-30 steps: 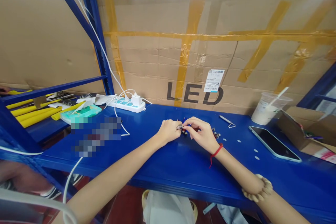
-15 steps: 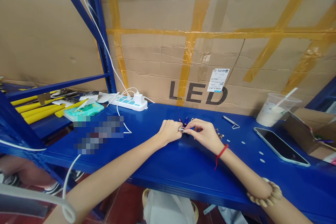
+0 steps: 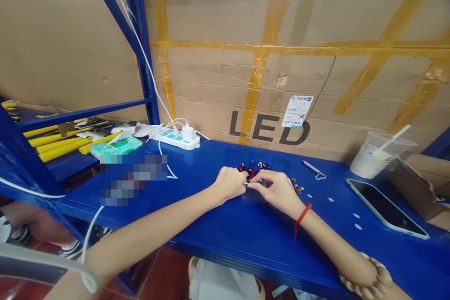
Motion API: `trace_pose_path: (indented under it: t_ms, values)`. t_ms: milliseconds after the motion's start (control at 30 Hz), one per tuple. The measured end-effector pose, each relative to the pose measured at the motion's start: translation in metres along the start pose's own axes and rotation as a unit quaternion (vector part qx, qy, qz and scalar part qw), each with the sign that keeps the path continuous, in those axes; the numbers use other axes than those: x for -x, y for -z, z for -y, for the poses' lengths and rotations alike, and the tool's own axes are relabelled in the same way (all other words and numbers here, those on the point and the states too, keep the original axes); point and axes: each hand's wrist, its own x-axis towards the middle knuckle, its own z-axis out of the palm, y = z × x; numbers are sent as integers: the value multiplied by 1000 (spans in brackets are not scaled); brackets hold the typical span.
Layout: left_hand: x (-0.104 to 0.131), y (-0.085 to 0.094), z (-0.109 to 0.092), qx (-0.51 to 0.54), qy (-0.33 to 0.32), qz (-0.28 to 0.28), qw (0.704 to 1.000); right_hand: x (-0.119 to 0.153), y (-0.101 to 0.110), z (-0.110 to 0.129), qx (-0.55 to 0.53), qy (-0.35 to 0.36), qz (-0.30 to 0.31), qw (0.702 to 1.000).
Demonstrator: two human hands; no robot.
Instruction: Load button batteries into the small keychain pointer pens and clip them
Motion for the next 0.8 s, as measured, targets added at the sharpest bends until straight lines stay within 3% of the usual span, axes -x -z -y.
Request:
trace_pose_path:
  t_ms: [467, 667, 800]
  values:
    - [-3, 1, -2, -20, 18, -8, 1000, -2, -2, 3, -149, -60, 53, 986]
    - [-2, -5, -5, 44, 18, -94, 994, -7, 2, -8, -215, -112, 34, 970]
    - [-1, -8, -9, 87, -48, -156, 983, -12, 15, -16, -221, -170, 1, 960]
